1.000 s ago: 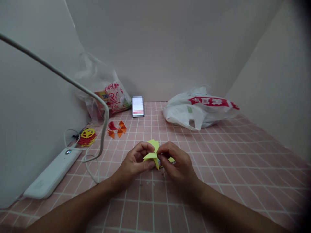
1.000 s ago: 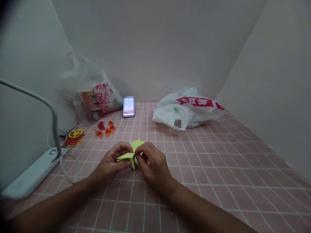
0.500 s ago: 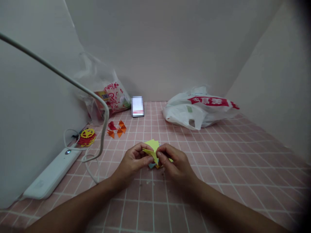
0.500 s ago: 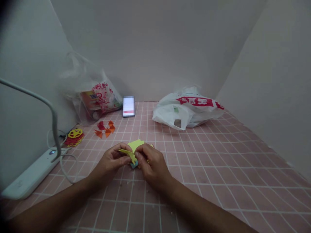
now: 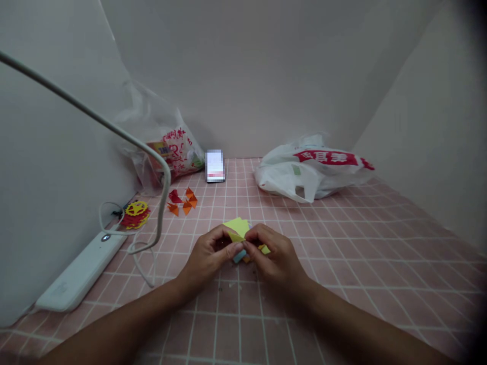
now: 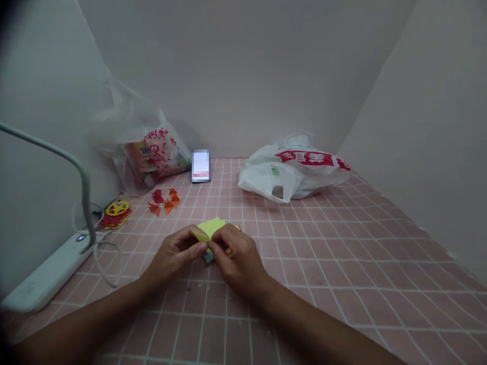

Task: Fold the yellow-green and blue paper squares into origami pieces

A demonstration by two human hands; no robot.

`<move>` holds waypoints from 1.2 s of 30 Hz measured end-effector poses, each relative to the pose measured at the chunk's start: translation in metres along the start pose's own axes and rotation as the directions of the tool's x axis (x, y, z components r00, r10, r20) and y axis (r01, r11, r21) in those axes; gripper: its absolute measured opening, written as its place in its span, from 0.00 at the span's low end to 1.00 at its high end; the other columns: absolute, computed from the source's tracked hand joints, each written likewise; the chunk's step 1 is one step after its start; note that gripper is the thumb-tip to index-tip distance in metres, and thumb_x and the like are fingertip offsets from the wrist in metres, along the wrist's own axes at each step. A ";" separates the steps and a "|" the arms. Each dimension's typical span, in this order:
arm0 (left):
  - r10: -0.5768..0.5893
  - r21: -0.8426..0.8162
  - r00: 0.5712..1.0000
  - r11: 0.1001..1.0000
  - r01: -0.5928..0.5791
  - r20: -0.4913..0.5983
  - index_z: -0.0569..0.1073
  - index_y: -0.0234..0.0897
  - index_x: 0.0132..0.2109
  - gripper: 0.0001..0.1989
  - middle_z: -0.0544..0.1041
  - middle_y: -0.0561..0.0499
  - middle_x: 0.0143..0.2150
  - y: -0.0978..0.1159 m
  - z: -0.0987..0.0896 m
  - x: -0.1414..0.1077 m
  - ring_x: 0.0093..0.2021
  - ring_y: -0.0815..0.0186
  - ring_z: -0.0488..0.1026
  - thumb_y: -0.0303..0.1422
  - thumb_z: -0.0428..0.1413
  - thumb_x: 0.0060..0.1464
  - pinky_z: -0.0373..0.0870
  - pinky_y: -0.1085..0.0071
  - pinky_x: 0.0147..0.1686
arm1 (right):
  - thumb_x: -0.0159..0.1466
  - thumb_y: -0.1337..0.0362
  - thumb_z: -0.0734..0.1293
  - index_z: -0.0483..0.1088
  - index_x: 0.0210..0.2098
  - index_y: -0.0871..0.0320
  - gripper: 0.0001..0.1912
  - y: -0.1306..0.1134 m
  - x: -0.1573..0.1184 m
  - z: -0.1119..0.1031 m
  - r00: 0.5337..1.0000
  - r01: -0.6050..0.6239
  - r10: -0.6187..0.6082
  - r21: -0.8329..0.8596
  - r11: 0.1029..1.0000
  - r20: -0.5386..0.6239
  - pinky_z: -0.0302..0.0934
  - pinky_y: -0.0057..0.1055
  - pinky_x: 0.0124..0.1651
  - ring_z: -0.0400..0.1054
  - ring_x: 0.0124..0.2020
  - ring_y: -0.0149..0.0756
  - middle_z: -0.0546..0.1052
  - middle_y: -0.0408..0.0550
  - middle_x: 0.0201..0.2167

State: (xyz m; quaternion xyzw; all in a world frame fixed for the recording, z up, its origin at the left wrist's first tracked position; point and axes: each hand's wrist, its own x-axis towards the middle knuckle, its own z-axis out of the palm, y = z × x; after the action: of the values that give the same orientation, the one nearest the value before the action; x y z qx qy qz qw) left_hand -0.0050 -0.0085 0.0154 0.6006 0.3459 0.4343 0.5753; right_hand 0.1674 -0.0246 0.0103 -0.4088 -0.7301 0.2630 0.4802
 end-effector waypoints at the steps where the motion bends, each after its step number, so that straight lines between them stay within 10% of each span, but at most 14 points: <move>1: 0.033 0.043 0.999 0.999 -0.032 -0.020 0.75 0.33 0.33 0.06 0.73 0.52 0.31 0.001 0.000 -0.001 0.33 0.69 0.71 0.32 0.61 0.55 0.68 0.72 0.36 | 0.65 0.70 0.63 0.67 0.30 0.58 0.07 -0.001 0.000 0.000 1.000 0.017 -0.017 -0.005 1.000 0.012 0.58 0.32 0.34 0.65 0.30 0.34 0.70 0.45 0.27; 22: 0.023 -0.244 1.000 0.970 -0.019 0.012 0.75 0.39 0.45 0.08 0.74 0.50 0.40 -0.011 -0.005 -0.003 0.37 0.68 0.71 0.31 0.61 0.57 0.69 0.74 0.38 | 0.58 0.60 0.70 0.66 0.30 0.58 0.10 -0.002 0.006 0.003 0.898 -0.437 0.377 0.553 0.709 0.227 0.59 0.25 0.24 0.64 0.21 0.26 0.70 0.39 0.23; 36: -0.018 -0.179 0.999 0.984 0.024 0.037 0.78 0.44 0.51 0.14 0.73 0.48 0.52 -0.013 -0.007 -0.003 0.52 0.60 0.71 0.32 0.61 0.57 0.68 0.67 0.51 | 0.60 0.60 0.68 0.66 0.30 0.58 0.09 -0.003 0.004 0.002 0.917 -0.393 0.372 0.476 0.787 0.141 0.60 0.27 0.26 0.64 0.23 0.28 0.70 0.40 0.24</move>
State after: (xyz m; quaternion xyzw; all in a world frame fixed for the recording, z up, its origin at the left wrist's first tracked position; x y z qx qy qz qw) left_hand -0.0112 -0.0074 0.0021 0.5503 0.3013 0.4469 0.6377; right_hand 0.1642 -0.0230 0.0138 -0.4058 -0.5493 0.5409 0.4909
